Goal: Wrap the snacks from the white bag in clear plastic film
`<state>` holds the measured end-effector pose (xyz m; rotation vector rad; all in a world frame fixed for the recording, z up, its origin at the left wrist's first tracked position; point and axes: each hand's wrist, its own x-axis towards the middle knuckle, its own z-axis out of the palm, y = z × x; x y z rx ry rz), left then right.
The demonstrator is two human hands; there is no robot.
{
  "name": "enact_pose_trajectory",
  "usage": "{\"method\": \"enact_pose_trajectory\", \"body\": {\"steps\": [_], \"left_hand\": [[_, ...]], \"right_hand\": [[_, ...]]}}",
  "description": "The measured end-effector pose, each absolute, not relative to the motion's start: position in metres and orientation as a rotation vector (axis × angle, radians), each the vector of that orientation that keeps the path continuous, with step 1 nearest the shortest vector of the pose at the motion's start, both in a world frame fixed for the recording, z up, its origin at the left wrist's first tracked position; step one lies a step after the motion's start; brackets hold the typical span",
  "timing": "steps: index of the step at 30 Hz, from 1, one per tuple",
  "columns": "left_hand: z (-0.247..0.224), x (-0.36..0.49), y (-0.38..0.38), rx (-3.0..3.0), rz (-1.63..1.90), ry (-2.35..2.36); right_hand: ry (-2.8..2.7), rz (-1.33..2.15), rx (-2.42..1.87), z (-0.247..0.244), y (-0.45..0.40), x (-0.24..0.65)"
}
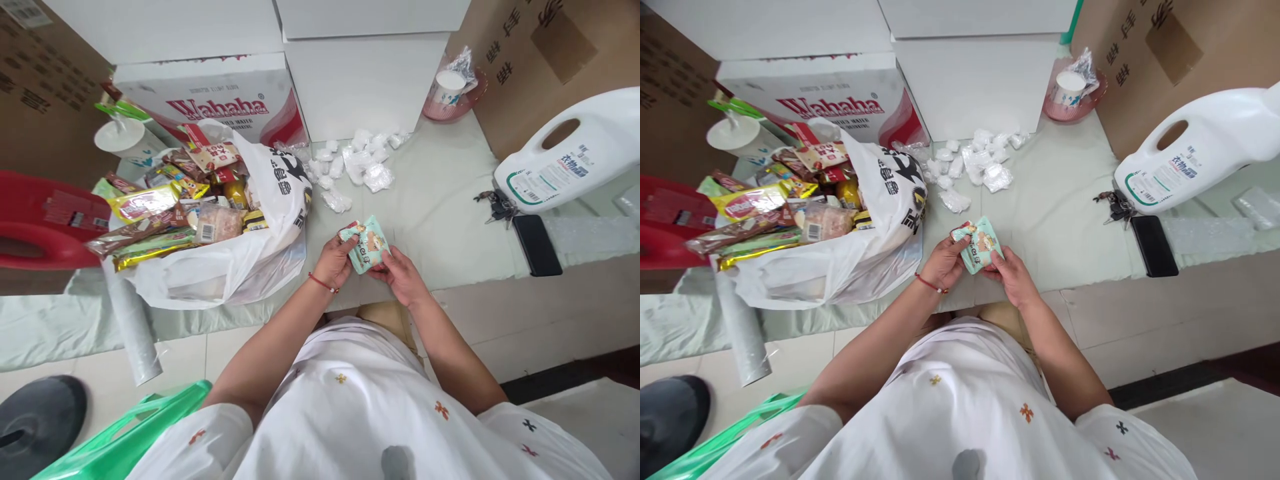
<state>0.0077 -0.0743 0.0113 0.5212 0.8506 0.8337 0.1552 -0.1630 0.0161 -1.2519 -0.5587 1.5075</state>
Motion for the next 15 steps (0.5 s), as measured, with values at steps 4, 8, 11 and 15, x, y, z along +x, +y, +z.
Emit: {"method": "enact_pose_trajectory", "body": {"steps": [4, 8, 11, 15], "left_hand": [[0.007, 0.008, -0.073, 0.436, 0.839, 0.837], [0.014, 0.008, -0.079, 0.52, 0.733, 0.795], [0.019, -0.006, -0.085, 0.775, 0.77, 0.928], [0.016, -0.052, -0.096, 1.434, 0.94, 1.223]], "right_hand": [[-0.53, 1.557, -1.198, 0.014, -0.166, 0.155], [-0.447, 1.438, -1.274, 0.017, -0.166, 0.155], [-0.462, 1.373, -1.313, 0.024, -0.172, 0.168], [-0.458, 1.257, -1.485, 0.034, -0.185, 0.213]]}}
